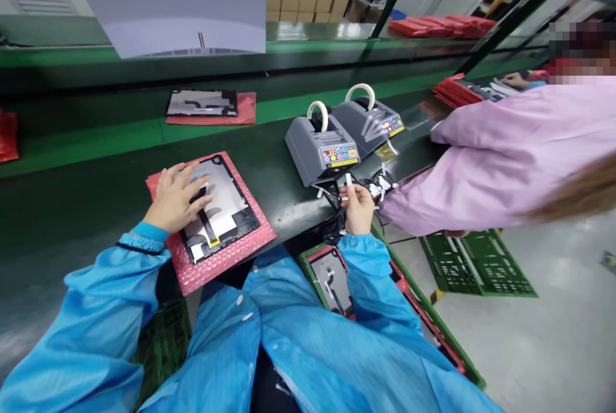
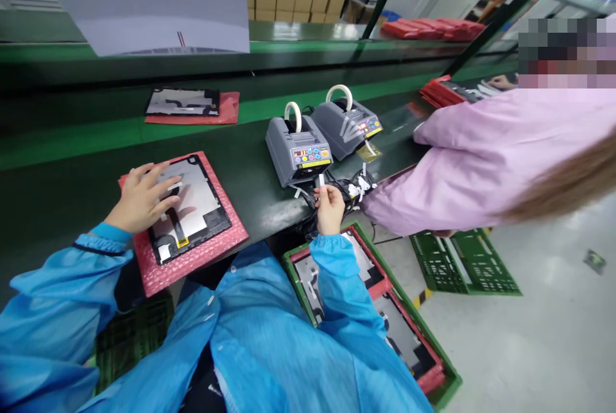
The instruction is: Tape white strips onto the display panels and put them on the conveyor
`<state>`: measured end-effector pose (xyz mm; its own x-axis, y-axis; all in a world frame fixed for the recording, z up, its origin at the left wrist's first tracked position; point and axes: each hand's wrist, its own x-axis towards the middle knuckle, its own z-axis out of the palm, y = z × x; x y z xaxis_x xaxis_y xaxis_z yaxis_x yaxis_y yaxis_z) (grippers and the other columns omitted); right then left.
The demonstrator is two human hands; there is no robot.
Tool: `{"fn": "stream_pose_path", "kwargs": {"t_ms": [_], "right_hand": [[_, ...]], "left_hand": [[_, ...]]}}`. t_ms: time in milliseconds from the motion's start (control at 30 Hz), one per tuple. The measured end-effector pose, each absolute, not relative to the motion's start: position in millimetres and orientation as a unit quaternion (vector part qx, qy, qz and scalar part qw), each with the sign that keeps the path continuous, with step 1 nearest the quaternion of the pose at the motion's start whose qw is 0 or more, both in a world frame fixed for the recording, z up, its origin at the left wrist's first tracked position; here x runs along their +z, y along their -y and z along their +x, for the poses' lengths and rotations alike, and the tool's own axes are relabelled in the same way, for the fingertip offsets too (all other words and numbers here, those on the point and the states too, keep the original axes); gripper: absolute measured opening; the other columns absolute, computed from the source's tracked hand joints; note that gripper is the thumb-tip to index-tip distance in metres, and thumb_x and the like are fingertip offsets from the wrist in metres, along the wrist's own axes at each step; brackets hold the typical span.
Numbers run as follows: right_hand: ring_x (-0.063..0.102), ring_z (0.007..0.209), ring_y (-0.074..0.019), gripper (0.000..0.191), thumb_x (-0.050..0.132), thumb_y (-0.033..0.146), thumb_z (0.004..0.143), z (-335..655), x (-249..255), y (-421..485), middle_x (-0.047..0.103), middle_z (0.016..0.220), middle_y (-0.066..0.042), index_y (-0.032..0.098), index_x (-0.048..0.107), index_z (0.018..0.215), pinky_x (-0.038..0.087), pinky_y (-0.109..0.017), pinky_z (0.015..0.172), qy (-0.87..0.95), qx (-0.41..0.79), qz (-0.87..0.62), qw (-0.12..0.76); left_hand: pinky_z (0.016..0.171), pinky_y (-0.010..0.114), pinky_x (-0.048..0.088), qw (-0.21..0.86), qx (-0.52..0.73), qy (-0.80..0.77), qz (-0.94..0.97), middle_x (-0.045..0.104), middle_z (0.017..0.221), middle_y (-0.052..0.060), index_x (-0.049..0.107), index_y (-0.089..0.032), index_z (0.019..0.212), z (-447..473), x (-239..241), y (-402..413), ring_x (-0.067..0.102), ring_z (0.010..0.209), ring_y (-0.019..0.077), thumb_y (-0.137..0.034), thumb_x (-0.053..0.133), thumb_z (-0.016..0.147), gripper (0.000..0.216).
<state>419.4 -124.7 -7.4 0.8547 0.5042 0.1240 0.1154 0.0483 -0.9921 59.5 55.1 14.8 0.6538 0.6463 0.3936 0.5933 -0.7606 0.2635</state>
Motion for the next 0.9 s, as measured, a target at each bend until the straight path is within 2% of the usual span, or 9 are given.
{"fn": "stream_pose_path", "kwargs": {"t_ms": [200,433,567,700,767,900], "right_hand": [[0.061,0.066,-0.0118,0.050,0.065,0.061,0.067,418,-10,112,0.066,0.082,-0.003,0.023,0.042,0.089,0.040,-0.019,0.048,0.216,0.134,-0.634,0.730],[0.063,0.064,-0.0132,0.057,0.071,0.057,0.059,419,-8,95,0.062,0.073,0.002,0.024,0.034,0.089,0.038,-0.020,0.048,0.188,0.129,-0.630,0.743],[0.061,0.060,-0.0126,0.062,0.074,0.051,0.056,421,-7,95,0.064,0.072,0.003,0.026,0.028,0.090,0.040,-0.022,0.051,0.203,0.118,-0.639,0.732],[0.059,0.057,-0.0108,0.059,0.074,0.043,0.063,409,5,108,0.065,0.069,0.007,0.027,0.026,0.092,0.046,-0.024,0.059,0.272,0.111,-0.623,0.725],[0.060,0.057,-0.0108,0.057,0.075,0.037,0.065,397,15,113,0.066,0.067,0.007,0.027,0.027,0.094,0.046,-0.024,0.059,0.317,0.146,-0.601,0.719],[0.061,0.059,-0.0107,0.054,0.076,0.029,0.068,365,34,110,0.068,0.069,0.007,0.027,0.030,0.097,0.048,-0.024,0.062,0.391,0.223,-0.567,0.689]], "left_hand": [[0.109,0.063,0.027,0.048,0.223,-0.320,0.919,0.051,0.140,0.012,0.064,-0.023,0.117,69,12,-55,0.037,0.132,0.0387,-0.052,0.043,0.089,0.045],[0.109,0.064,0.028,0.058,0.217,-0.324,0.919,0.052,0.139,0.013,0.066,-0.024,0.113,70,8,-57,0.038,0.132,0.0396,-0.050,0.044,0.089,0.042],[0.108,0.065,0.028,0.068,0.221,-0.309,0.922,0.053,0.138,0.008,0.064,-0.027,0.112,70,10,-56,0.039,0.130,0.0392,-0.052,0.045,0.089,0.040],[0.109,0.058,0.032,0.088,0.245,-0.290,0.921,0.056,0.134,0.006,0.063,-0.028,0.113,82,22,-47,0.041,0.128,0.0348,-0.052,0.045,0.090,0.038],[0.106,0.055,0.036,0.107,0.254,-0.273,0.922,0.060,0.129,0.009,0.064,-0.024,0.112,96,31,-39,0.046,0.123,0.0327,-0.053,0.046,0.090,0.040],[0.097,0.048,0.043,0.191,0.267,-0.232,0.915,0.069,0.103,0.010,0.066,-0.018,0.108,134,52,-18,0.056,0.103,0.0258,-0.050,0.049,0.091,0.040]]}}
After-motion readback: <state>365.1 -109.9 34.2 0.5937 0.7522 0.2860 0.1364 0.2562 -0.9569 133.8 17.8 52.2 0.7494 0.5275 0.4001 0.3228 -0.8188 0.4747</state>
